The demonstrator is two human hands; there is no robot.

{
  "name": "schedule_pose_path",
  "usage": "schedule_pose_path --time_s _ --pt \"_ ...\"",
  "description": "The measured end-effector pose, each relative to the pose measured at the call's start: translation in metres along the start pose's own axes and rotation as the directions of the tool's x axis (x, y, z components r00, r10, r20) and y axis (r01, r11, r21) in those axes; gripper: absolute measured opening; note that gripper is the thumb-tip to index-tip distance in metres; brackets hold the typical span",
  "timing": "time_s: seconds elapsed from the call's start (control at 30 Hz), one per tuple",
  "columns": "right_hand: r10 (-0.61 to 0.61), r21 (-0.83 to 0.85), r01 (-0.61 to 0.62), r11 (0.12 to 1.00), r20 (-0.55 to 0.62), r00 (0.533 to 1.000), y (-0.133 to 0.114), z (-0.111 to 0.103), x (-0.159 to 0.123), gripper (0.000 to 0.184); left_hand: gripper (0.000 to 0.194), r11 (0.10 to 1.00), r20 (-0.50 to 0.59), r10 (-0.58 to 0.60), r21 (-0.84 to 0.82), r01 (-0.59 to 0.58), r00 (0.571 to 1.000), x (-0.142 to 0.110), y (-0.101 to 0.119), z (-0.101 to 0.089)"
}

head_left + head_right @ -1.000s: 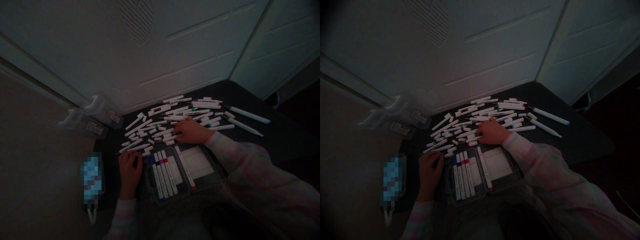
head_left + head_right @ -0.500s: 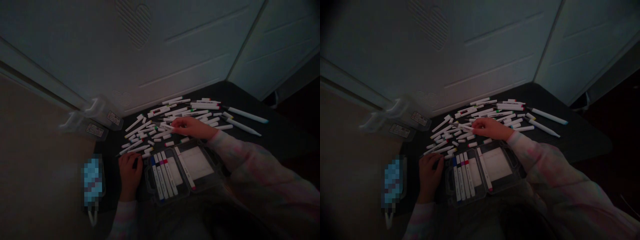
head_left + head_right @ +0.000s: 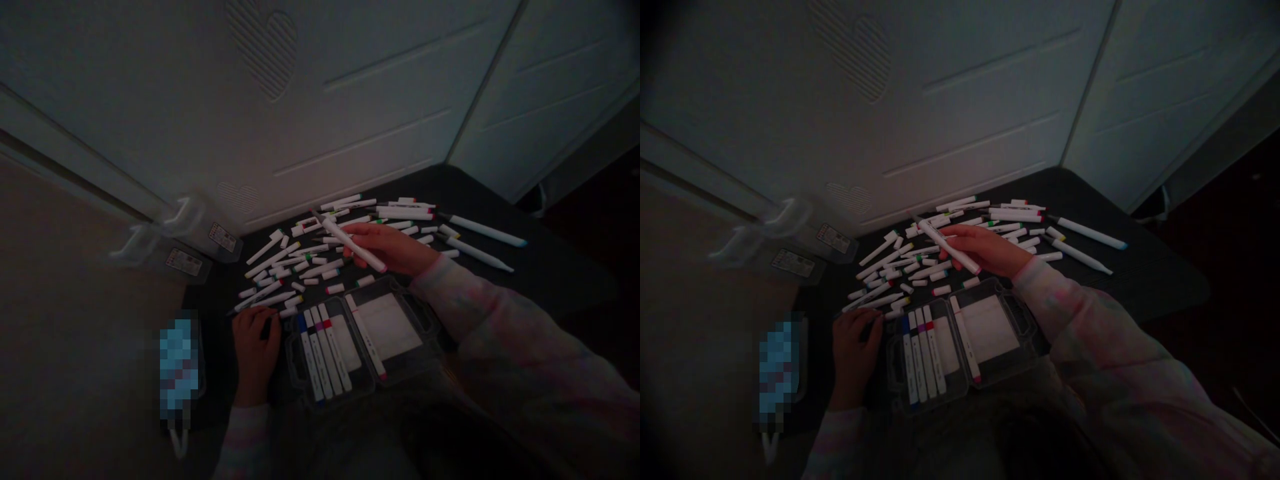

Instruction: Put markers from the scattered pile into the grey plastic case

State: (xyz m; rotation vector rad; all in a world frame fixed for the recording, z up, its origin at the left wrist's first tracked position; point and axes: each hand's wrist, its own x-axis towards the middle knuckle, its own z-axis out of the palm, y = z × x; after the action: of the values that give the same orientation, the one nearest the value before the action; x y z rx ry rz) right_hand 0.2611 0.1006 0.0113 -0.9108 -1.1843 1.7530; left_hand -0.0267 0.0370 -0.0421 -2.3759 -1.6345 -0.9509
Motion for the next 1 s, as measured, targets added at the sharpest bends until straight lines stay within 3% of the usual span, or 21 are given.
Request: schedule_pose_path --time_s 0.13,0.23,0.3,0.4,0.7,0.9,1.0 --pt "-0.108 -0.333 0.096 0.938 -0.019 0.994 0.005 -0.001 0.003 0.034 0.009 1.0 -0.036 -0.005 -0.009 0.004 0.999 -0.001 0.0 -0.001" --pt "-0.226 -0.672 0.207 0.711 0.061 0.972 0.014 -0.002 0.006 0.03 0.01 0.999 -0.113 -0.033 -0.004 0.032 0.993 -0.004 -0.003 0.0" --pt "-0.246 -0.794 0.247 0.556 0.126 0.961 0.02 -0.001 0.008 0.028 0.011 0.997 -0.15 -0.077 0.002 0.078 0.986 -0.005 -0.005 0.001" --pt "-0.192 -0.853 0.233 0.466 0.16 0.968 0.023 0.001 0.008 0.029 0.013 0.993 -0.162 -0.12 0.0 0.122 0.979 -0.007 -0.007 0.002" --pt "-0.187 -0.884 0.186 0.429 0.115 0.976 0.018 0.003 0.006 0.021 0.014 0.991 -0.156 -0.13 0.001 0.132 0.979 -0.008 -0.007 0.002" --pt "-0.162 -0.954 0.193 0.231 0.158 0.974 0.018 0.004 0.007 0.022 0.011 0.986 -0.148 -0.168 -0.043 0.163 0.975 -0.008 -0.006 0.002" --pt "-0.146 -0.962 0.213 0.172 0.189 0.971 0.019 0.007 0.006 0.024 0.01 0.984 -0.152 -0.172 -0.066 0.163 0.973 -0.008 -0.003 -0.001"
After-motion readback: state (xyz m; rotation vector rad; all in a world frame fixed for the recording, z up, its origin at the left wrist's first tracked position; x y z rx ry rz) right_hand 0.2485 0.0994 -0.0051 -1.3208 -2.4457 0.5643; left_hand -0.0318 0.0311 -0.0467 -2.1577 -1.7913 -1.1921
